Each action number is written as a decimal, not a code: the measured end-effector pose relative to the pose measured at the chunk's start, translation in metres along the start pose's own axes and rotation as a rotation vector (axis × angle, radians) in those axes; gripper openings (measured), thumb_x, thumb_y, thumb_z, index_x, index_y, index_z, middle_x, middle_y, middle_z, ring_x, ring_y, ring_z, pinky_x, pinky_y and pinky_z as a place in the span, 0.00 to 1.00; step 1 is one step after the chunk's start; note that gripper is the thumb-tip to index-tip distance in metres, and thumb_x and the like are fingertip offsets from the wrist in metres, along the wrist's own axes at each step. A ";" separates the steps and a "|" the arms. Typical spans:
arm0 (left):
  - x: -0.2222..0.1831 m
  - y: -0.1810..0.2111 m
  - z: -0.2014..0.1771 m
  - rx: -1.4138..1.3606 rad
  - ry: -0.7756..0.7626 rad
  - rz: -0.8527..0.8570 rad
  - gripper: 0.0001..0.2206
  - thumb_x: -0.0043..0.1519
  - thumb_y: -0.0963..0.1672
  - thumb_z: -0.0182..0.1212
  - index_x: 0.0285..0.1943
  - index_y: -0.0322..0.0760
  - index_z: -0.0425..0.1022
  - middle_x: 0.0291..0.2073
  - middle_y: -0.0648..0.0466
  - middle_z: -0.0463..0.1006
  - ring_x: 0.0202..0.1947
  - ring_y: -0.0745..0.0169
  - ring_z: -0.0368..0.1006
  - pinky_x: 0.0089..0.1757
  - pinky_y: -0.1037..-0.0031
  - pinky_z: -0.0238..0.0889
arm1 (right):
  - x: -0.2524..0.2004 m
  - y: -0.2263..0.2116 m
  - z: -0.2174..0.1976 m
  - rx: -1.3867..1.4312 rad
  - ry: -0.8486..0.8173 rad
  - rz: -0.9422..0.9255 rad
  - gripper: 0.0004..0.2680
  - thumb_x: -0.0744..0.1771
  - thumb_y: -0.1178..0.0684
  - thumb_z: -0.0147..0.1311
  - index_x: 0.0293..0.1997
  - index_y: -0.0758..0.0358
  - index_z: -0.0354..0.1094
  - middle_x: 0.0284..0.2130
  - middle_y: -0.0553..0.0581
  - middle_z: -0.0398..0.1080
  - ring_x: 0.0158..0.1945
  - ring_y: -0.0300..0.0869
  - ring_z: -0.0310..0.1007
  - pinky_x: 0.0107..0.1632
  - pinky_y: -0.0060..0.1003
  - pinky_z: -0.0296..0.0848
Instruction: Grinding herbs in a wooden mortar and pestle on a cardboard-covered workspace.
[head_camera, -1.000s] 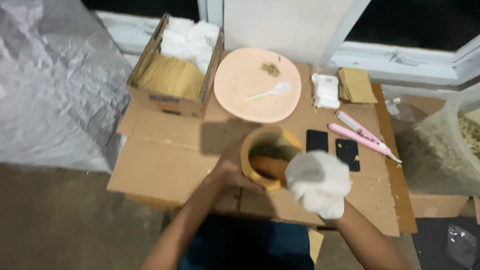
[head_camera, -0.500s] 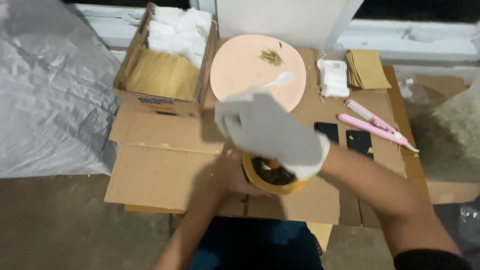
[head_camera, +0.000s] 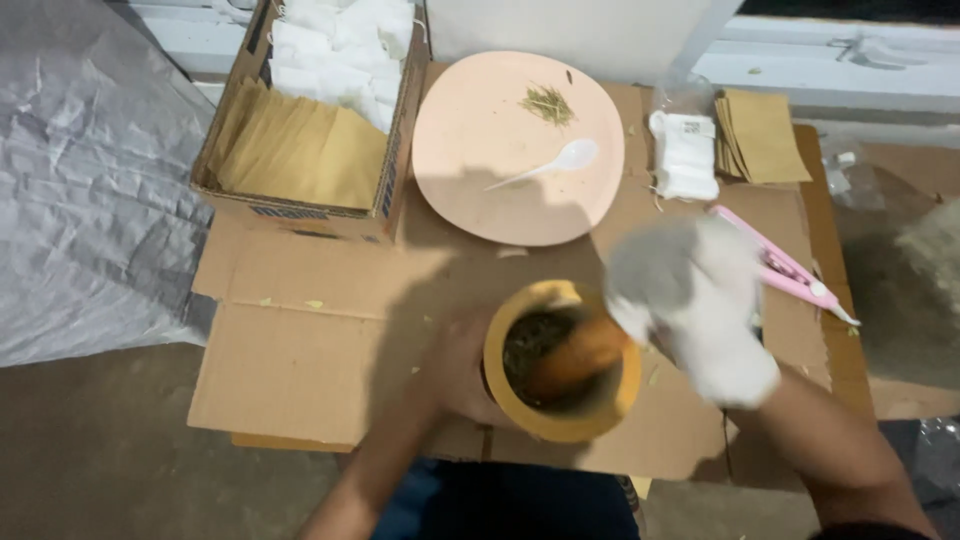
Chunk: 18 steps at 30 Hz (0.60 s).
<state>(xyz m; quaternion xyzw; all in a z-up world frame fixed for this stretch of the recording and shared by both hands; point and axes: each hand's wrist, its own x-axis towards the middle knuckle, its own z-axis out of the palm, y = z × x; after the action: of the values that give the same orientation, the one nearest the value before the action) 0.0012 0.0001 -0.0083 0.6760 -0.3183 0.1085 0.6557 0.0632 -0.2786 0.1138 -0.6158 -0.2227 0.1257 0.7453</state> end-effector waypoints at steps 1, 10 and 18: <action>0.000 0.006 0.001 0.098 -0.050 -0.033 0.48 0.42 0.62 0.81 0.69 0.36 0.75 0.59 0.43 0.83 0.59 0.39 0.81 0.58 0.48 0.75 | -0.011 -0.003 0.002 -0.035 -0.168 -0.147 0.17 0.74 0.45 0.43 0.33 0.62 0.73 0.23 0.58 0.73 0.22 0.47 0.76 0.27 0.41 0.78; -0.014 0.008 0.004 0.194 -0.159 -0.217 0.53 0.48 0.65 0.72 0.81 0.41 0.62 0.74 0.44 0.73 0.73 0.38 0.71 0.67 0.46 0.65 | -0.103 0.045 -0.003 -0.833 -0.546 0.698 0.09 0.67 0.47 0.64 0.47 0.57 0.78 0.44 0.52 0.81 0.50 0.41 0.81 0.53 0.38 0.75; -0.016 0.009 0.007 0.231 -0.106 -0.129 0.54 0.42 0.64 0.76 0.76 0.38 0.67 0.71 0.42 0.75 0.72 0.39 0.72 0.68 0.48 0.64 | 0.077 -0.023 0.105 -0.804 -0.848 0.000 0.04 0.66 0.55 0.43 0.36 0.58 0.64 0.29 0.52 0.66 0.36 0.41 0.63 0.42 0.39 0.61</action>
<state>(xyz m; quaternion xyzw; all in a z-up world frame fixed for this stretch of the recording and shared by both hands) -0.0184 -0.0016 -0.0113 0.7707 -0.2939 0.0664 0.5615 0.0768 -0.1579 0.1643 -0.7461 -0.5320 0.2668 0.2986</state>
